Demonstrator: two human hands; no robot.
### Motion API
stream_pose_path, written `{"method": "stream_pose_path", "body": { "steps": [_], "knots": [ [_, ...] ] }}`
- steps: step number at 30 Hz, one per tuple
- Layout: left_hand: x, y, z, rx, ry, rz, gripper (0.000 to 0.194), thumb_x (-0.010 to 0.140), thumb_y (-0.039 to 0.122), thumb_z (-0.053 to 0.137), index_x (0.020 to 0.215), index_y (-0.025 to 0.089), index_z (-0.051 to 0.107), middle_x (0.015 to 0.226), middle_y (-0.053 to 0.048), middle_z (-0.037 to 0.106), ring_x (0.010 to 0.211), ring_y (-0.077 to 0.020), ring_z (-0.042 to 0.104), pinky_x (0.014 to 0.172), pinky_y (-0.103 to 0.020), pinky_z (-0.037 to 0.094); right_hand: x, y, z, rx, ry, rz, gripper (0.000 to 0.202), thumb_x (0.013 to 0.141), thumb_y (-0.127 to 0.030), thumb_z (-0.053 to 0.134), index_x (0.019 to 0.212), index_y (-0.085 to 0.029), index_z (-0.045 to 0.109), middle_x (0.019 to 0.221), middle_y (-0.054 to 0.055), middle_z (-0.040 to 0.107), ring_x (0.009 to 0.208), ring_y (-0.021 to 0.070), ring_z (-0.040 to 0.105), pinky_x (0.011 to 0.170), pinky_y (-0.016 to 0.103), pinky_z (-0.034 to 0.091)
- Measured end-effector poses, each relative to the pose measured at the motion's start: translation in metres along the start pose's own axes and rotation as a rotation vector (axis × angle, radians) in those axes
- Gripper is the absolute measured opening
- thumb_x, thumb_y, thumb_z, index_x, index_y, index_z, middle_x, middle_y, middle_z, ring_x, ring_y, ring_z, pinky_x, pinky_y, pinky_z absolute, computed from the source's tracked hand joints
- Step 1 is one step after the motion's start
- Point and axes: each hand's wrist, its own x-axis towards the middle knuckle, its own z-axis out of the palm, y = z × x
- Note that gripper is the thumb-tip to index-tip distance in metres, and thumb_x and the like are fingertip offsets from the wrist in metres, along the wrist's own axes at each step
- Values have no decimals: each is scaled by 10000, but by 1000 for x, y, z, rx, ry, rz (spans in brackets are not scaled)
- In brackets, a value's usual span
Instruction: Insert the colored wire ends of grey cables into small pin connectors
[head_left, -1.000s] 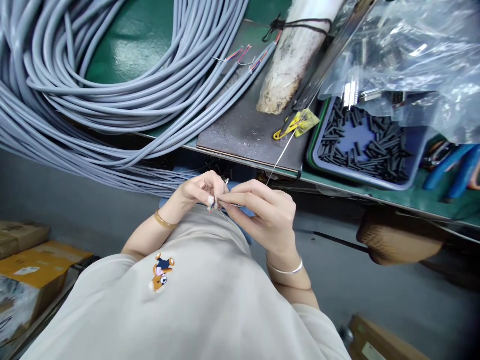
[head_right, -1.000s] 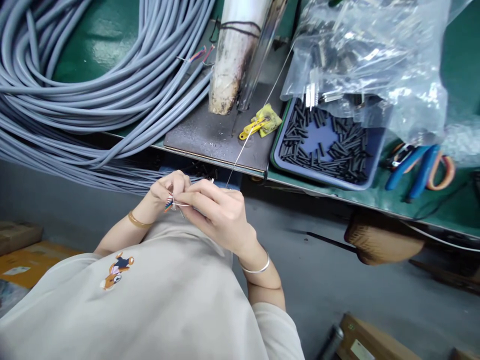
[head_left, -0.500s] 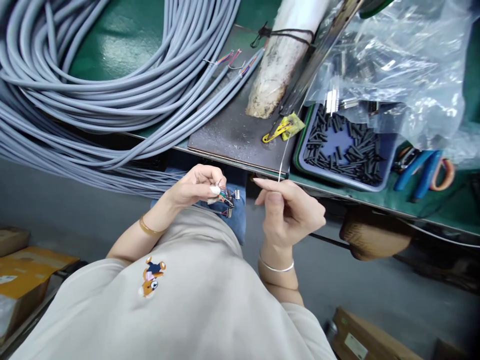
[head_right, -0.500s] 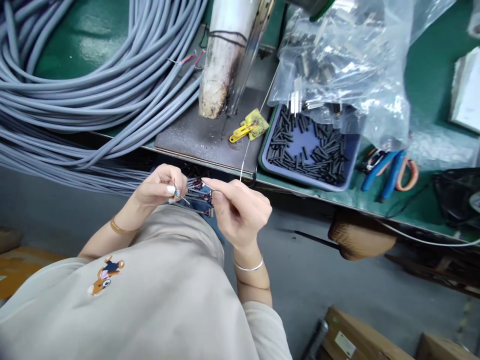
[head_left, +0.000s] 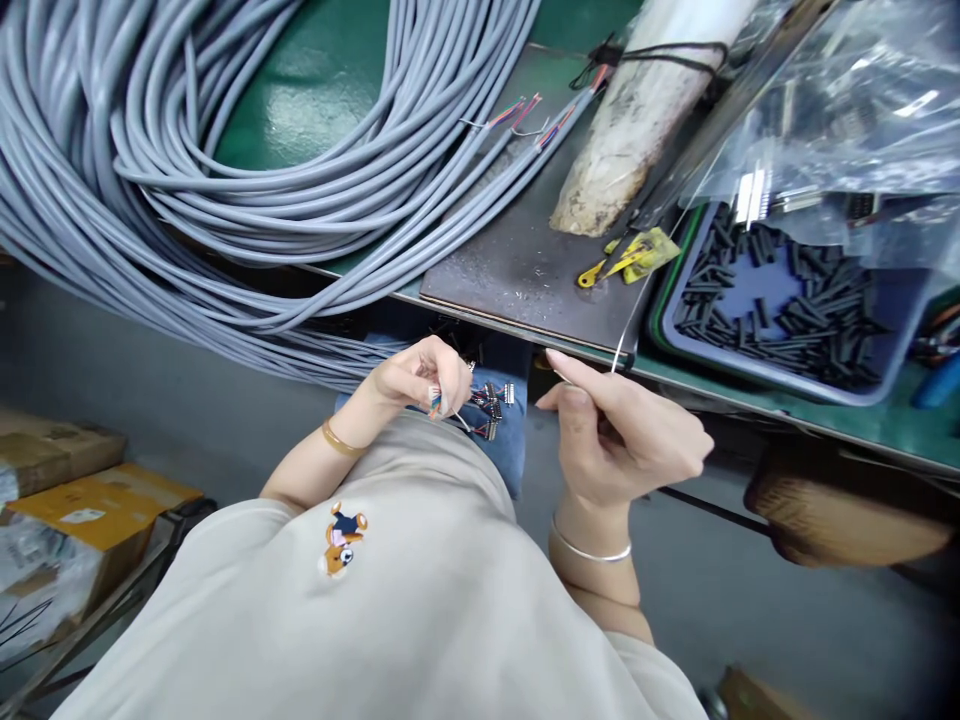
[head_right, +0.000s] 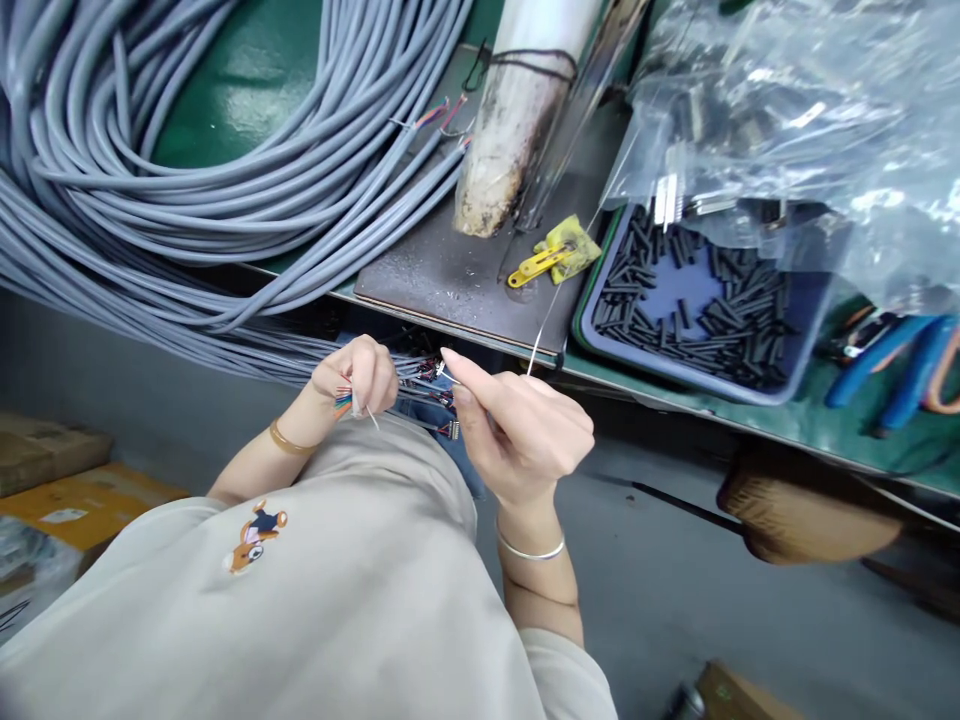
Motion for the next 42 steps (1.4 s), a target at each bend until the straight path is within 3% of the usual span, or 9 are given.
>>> {"method": "stream_pose_path", "body": {
  "steps": [3, 6, 10, 18, 33, 37, 42],
  "knots": [
    [1, 7, 12, -19, 198, -49, 467, 604, 538, 877, 506, 179, 594, 423, -26, 534, 330, -105, 454, 341, -229, 300, -1, 0, 0, -66, 61, -13, 233, 972, -251, 620, 1135, -303, 778, 569, -47, 632, 449, 91, 521, 476, 256, 398],
    [8, 19, 33, -94, 569, -19, 319, 680, 358, 876, 710, 176, 615, 534, 36, 574, 357, -33, 390, 350, -155, 225, 0, 1, -2, -103, 107, 28, 208, 974, -262, 619, 1090, -294, 788, 599, -33, 651, 463, 97, 512, 468, 260, 374],
    [19, 30, 56, -78, 697, -48, 299, 705, 285, 824, 708, 165, 550, 512, 63, 562, 332, -11, 356, 333, -137, 198, 2, 5, -3, -64, 48, 135, 202, 975, -245, 623, 1083, -289, 789, 594, -44, 625, 460, 91, 491, 457, 256, 340],
    [27, 26, 63, 6, 699, -11, 274, 724, 296, 789, 726, 168, 547, 508, 76, 568, 329, -13, 374, 338, -144, 217, 5, 3, -1, -44, -104, 173, 233, 999, -286, 603, 1148, -275, 782, 608, -41, 624, 478, 85, 431, 493, 254, 372],
    [27, 18, 64, 129, 688, 64, 226, 791, 282, 761, 726, 158, 583, 510, 69, 560, 353, -12, 379, 364, -148, 238, 5, 4, -3, 35, -184, 42, 257, 963, -185, 643, 1177, -259, 766, 621, -57, 613, 476, 62, 449, 512, 210, 406],
    [26, 17, 65, 123, 665, 61, 251, 792, 305, 783, 727, 153, 594, 522, 61, 558, 371, -12, 360, 365, -151, 228, 4, 8, -2, -6, -150, 129, 215, 945, -229, 686, 1139, -275, 767, 628, -64, 635, 461, 62, 460, 522, 210, 437],
    [24, 16, 65, 163, 658, 42, 276, 793, 346, 802, 744, 157, 606, 536, 53, 561, 378, -18, 357, 367, -160, 235, 3, 9, -1, 22, -120, 233, 61, 922, -278, 717, 922, -241, 766, 723, -38, 713, 474, 51, 498, 528, 206, 452]
  ]
}}
